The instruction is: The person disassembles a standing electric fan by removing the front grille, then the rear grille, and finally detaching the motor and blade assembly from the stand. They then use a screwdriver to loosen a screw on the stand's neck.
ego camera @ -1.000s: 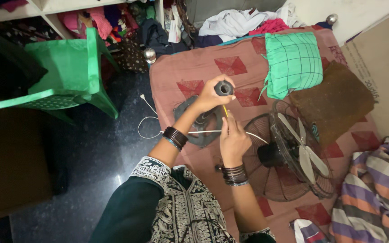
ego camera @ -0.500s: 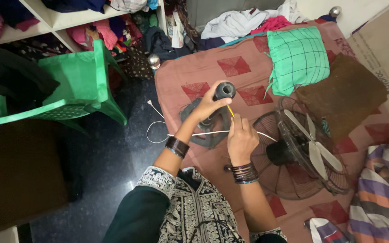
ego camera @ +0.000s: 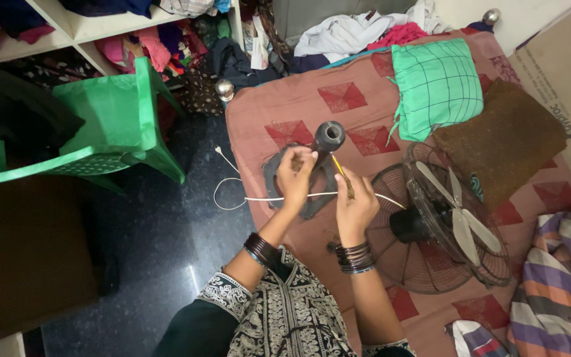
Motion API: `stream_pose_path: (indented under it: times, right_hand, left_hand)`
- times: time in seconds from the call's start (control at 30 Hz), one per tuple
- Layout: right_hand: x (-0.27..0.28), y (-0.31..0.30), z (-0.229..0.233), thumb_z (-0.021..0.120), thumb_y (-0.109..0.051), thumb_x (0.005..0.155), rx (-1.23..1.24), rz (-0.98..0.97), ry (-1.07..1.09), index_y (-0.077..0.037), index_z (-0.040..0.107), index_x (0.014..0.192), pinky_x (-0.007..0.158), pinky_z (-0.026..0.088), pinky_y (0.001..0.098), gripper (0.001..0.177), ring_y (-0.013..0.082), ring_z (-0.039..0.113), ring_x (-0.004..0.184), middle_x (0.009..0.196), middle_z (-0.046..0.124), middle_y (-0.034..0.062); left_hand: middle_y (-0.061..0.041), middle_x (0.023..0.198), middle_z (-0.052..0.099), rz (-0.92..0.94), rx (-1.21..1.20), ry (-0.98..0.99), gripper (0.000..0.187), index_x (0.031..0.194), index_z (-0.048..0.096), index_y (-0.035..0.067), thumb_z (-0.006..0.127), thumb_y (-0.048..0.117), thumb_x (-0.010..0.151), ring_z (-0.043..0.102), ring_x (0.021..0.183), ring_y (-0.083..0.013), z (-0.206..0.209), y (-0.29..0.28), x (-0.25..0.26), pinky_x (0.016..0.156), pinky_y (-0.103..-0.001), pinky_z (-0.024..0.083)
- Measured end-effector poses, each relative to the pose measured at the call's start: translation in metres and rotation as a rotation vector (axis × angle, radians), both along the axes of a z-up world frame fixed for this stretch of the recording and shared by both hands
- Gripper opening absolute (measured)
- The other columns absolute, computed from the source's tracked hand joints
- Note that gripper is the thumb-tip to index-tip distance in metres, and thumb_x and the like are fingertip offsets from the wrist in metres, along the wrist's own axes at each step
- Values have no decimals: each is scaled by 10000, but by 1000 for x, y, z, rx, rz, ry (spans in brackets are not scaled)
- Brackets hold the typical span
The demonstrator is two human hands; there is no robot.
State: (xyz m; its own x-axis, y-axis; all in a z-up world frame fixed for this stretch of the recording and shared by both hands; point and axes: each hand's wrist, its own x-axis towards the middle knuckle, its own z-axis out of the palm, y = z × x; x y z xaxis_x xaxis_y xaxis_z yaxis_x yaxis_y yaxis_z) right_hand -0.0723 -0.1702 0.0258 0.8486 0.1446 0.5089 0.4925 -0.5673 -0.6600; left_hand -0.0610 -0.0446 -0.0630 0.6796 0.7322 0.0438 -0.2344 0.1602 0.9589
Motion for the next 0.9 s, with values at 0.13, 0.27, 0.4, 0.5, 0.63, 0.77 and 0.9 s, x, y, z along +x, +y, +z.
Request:
stream_pose_path:
  times: [0.13,0.27,0.4,0.5,0.63,0.77,0.9]
  right_hand:
    - [-4,6,5,783,-130,909,-117,-75,-191,-75,743,1079,734,548,396,183,294,698,873,1003,680,89]
    - [-3,8,-4,757,-103,918,-82,-55,-145,-63,726,1095,733,544,392,184,296,690,874,995,671,104]
    - [5,4,-34,737,-68,932,168,-4,46,-27,694,1060,681,498,344,141,215,608,764,879,633,73]
    - [14,6,-59,680,-87,1018,527,73,327,-12,650,1019,613,408,281,81,126,501,672,757,560,21]
    - [25,17,-72,725,-64,1021,607,88,253,11,650,1045,718,464,230,109,62,533,814,914,616,-12]
    - [35,39,-65,741,-42,957,691,81,206,29,684,1062,760,516,233,139,60,617,842,954,705,6]
    - [33,52,-57,752,-51,961,593,-64,215,25,728,1008,666,482,259,93,71,575,745,865,701,27]
  left_hand:
    - [-74,885,736,-185,-269,-139,104,952,703,-10,738,87,938,706,760,-141,3,-8,8,685,-272,565]
    - [-106,887,744,-257,-418,-154,120,941,709,-36,718,83,953,735,766,-167,11,-11,10,702,-298,602]
    - [-116,930,770,-282,-527,-115,139,977,727,-50,708,77,924,752,784,-177,15,-10,7,737,-300,614]
    - [-132,926,771,-274,-489,-27,141,1002,735,-49,708,68,929,762,785,-182,11,-8,8,710,-285,606]
    - [-66,920,726,-167,-381,-119,99,998,708,-28,729,38,927,669,805,-148,7,-13,12,725,-269,532]
    - [-21,1006,617,50,55,-94,236,1091,653,34,770,37,886,594,908,-132,26,-9,9,826,-269,497]
    - [-61,1178,607,4,488,-180,492,1278,628,56,773,31,809,575,1127,-186,57,15,9,1006,-330,453]
